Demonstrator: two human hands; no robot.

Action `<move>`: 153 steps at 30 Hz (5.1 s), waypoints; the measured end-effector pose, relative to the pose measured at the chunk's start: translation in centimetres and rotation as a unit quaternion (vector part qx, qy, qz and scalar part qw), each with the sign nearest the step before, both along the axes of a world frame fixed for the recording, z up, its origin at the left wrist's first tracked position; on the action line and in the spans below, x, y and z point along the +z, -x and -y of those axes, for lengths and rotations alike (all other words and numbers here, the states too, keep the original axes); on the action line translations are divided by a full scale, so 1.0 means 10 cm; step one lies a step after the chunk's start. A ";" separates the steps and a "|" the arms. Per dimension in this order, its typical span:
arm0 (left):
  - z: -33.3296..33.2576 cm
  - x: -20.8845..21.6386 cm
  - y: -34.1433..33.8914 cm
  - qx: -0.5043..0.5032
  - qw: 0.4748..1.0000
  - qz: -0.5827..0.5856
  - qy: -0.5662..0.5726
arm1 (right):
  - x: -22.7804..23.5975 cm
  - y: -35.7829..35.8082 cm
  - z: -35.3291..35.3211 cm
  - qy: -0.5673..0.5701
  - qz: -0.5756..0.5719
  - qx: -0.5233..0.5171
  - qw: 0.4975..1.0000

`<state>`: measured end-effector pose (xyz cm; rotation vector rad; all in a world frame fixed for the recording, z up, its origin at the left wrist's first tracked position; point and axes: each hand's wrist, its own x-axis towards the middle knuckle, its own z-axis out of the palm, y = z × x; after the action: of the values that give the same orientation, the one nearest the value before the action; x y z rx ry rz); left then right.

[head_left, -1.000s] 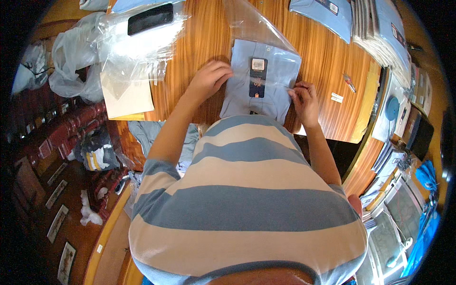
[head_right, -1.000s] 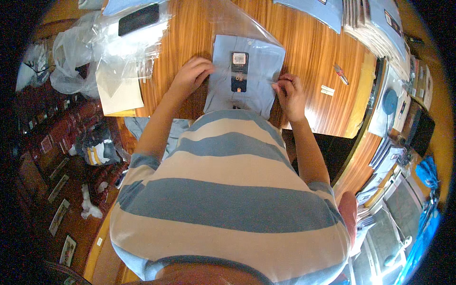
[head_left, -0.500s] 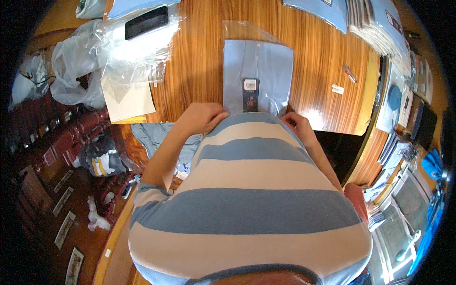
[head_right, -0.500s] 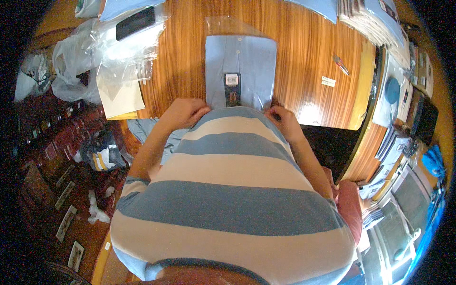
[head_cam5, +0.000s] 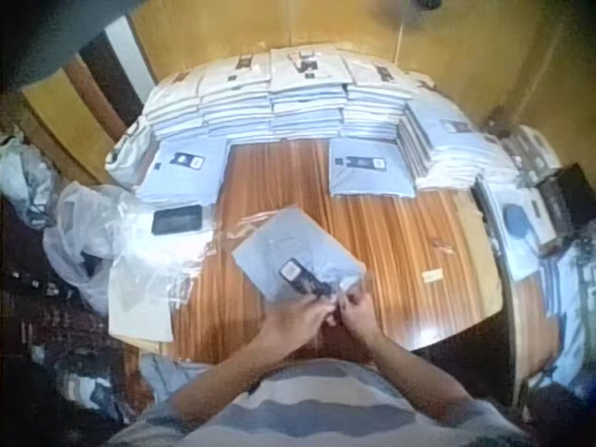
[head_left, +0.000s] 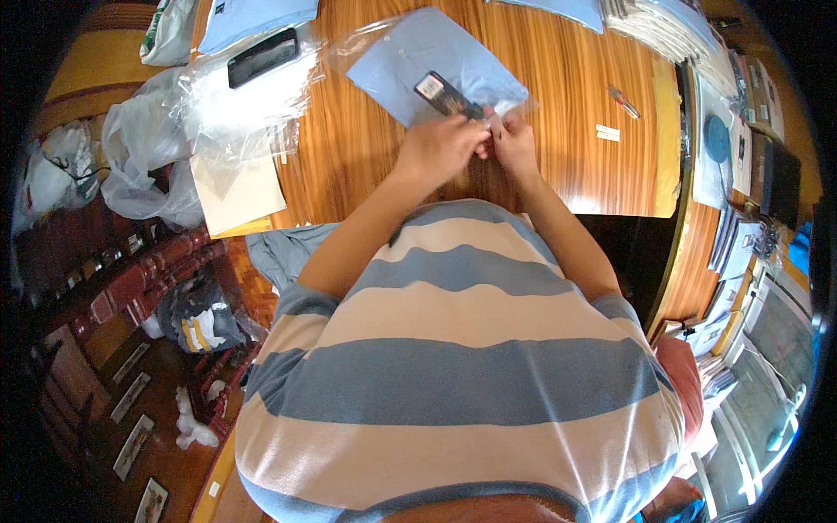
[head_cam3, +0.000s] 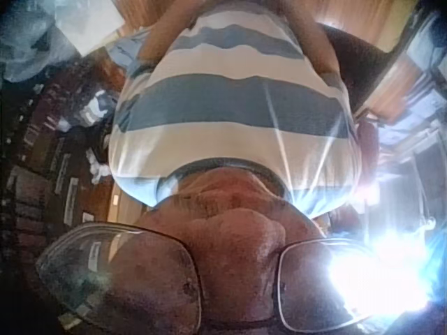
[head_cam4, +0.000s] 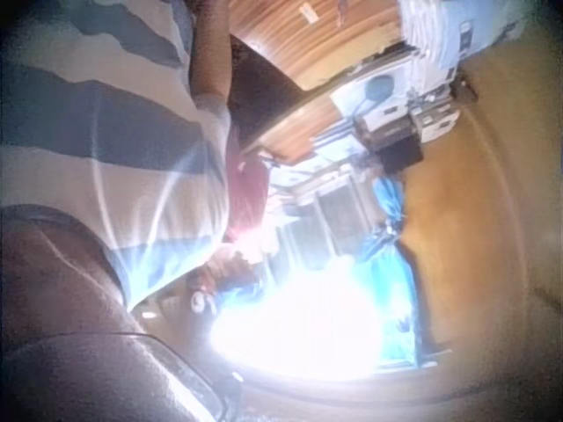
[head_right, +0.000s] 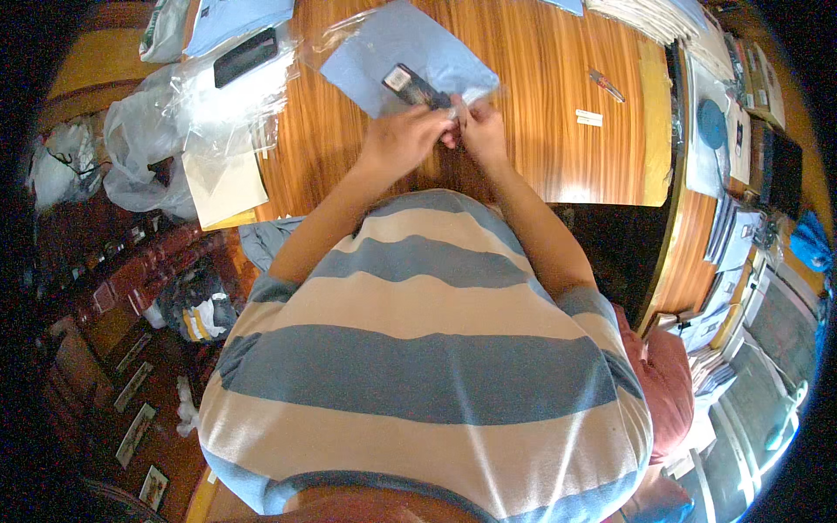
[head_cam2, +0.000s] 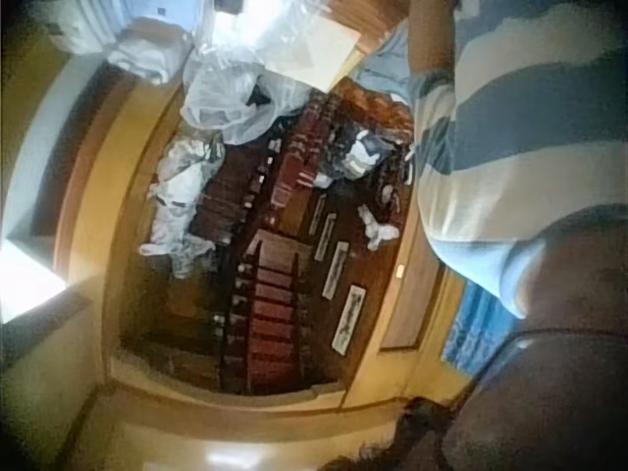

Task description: The person places folded shirts into clear plastic bags, smooths the bags, and stacks the packaged shirts onto piles on a wooden table.

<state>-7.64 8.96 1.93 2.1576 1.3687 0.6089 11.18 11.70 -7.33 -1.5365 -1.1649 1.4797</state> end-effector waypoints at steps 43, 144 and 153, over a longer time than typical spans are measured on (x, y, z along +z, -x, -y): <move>-0.05 -0.71 0.68 0.058 0.988 0.086 -0.117 | 0.54 -0.62 0.30 0.144 0.005 0.102 0.984; -0.42 -0.62 -0.62 -0.255 0.921 -0.248 -0.157 | 0.73 -1.43 0.16 -0.533 0.411 0.460 0.579; -0.46 -0.67 -0.61 -0.280 0.923 -0.245 -0.102 | 0.86 -1.23 0.30 -0.493 0.342 0.376 0.707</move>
<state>-1.57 13.55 -4.73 2.8345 0.8378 -0.0224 23.51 8.70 1.23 -0.7766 -2.6723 0.3133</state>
